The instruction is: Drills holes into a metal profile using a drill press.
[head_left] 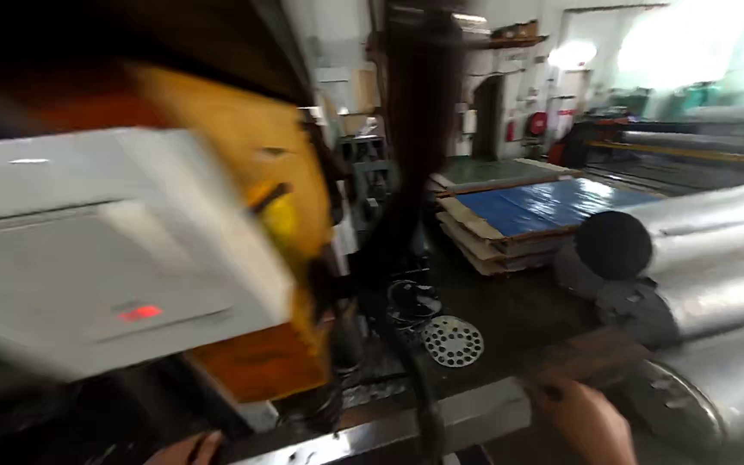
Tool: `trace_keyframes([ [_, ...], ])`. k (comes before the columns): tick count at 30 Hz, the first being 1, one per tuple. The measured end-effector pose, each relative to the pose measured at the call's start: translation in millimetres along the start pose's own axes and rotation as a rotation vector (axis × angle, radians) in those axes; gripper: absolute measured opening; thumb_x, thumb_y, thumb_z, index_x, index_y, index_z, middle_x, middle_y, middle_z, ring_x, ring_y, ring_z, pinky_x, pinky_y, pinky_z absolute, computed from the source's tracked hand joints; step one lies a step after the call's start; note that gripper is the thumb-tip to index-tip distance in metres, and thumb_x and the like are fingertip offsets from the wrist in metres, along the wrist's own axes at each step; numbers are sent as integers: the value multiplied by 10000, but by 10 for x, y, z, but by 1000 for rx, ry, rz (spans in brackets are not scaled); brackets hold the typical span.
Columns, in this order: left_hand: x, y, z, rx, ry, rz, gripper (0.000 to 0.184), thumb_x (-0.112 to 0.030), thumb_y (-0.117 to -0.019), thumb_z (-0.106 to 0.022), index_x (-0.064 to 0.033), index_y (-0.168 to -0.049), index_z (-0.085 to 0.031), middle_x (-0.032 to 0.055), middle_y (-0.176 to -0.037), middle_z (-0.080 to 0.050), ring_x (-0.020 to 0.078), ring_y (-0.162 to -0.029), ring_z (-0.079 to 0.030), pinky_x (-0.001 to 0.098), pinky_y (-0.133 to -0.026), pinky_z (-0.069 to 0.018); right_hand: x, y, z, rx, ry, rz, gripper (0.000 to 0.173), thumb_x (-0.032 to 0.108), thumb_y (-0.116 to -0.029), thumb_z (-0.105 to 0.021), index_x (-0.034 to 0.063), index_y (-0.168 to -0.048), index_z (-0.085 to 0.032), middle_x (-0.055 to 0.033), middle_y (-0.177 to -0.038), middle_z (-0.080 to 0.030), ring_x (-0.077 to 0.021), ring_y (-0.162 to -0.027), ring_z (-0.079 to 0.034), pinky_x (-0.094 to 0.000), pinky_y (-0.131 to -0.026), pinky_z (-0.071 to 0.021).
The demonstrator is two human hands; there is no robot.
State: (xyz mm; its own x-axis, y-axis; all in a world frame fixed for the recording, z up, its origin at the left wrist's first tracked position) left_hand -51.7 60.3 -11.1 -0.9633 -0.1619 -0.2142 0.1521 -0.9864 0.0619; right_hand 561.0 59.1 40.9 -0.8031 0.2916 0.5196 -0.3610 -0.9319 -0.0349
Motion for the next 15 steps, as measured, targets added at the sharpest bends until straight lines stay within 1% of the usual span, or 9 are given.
trace_keyframes([
  [2,38,-33,-58,-35,19,19,639,-524,-1071,-318,-43,-1208,-716,274,-1141,-719,488,-1123,-671,719,-941,-484,509,54,357,-217,-344,358,433,415,-998,-608,35,-1184,-697,-114,-1035,-728,-232,-903,-707,-473,-803,-592],
  [3,49,-51,-82,-44,10,41,620,-515,-1063,-316,-67,-1186,-726,248,-1122,-729,464,-1110,-681,699,-933,-496,853,99,550,-246,-555,520,514,435,-1017,-542,5,-1288,-617,-102,-1126,-700,-190,-972,-693,-421,-845,-596],
  [5,28,-53,-68,-25,-7,70,603,-509,-1067,-303,-94,-1184,-725,215,-1130,-735,428,-1122,-685,669,-946,-503,1594,223,970,-186,-891,782,788,662,-976,-493,62,-1481,-416,-39,-1362,-612,-161,-1217,-624,-413,-1022,-547],
  [7,-4,-49,-52,-12,-10,87,583,-500,-1073,-300,-110,-1197,-716,199,-1152,-731,411,-1141,-679,651,-957,-504,2274,350,1399,-106,-1036,1026,843,681,-979,-468,115,-1568,-261,4,-1479,-517,-158,-1359,-518,-437,-1131,-463],
  [8,-6,-36,-43,-10,-13,92,572,-495,-1074,-301,-118,-1202,-712,192,-1156,-730,403,-1147,-678,641,-962,-505,2524,411,1569,-68,-1046,1121,718,603,-1038,-391,131,-1559,-241,27,-1462,-509,-137,-1353,-512,-406,-1134,-455],
  [9,-4,-25,-35,-6,-10,97,560,-488,-1075,-307,-124,-1210,-710,189,-1153,-731,399,-1149,-677,636,-968,-503,2678,461,1700,-24,-1048,1171,570,476,-1095,-271,114,-1536,-273,1,-1434,-535,-146,-1316,-545,-386,-1113,-473],
  [11,-16,-22,-24,-8,-10,93,539,-479,-1075,-315,-135,-1203,-709,182,-1127,-736,391,-1128,-686,629,-956,-512,2705,564,1899,6,-982,1139,523,315,-1131,-94,57,-1391,-468,-49,-1248,-651,-141,-1158,-647,-334,-1020,-542],
  [14,-49,8,-7,4,-3,83,524,-473,-1076,-320,-138,-1212,-699,180,-1113,-736,391,-1109,-691,627,-935,-517,2399,951,2027,23,-674,961,607,401,-1101,-116,60,-1089,-618,-54,-998,-698,-158,-919,-696,-326,-825,-585],
  [15,-49,8,5,1,1,84,519,-471,-1076,-325,-138,-1217,-697,184,-1108,-736,393,-1102,-694,631,-928,-519,2309,1127,1992,40,-587,860,583,394,-1083,-181,61,-973,-647,-47,-898,-718,-165,-839,-715,-330,-764,-604],
])
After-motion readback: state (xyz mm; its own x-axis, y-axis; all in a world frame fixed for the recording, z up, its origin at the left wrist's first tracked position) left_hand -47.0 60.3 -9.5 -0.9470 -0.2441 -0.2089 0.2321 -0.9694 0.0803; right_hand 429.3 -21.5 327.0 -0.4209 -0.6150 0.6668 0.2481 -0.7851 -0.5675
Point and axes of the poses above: each hand's wrist, its own y-axis away from the middle knuckle, its own z-axis out of the back of the hand, x = y × z, the point moved 2 cm from there along -y, towards the middle knuckle
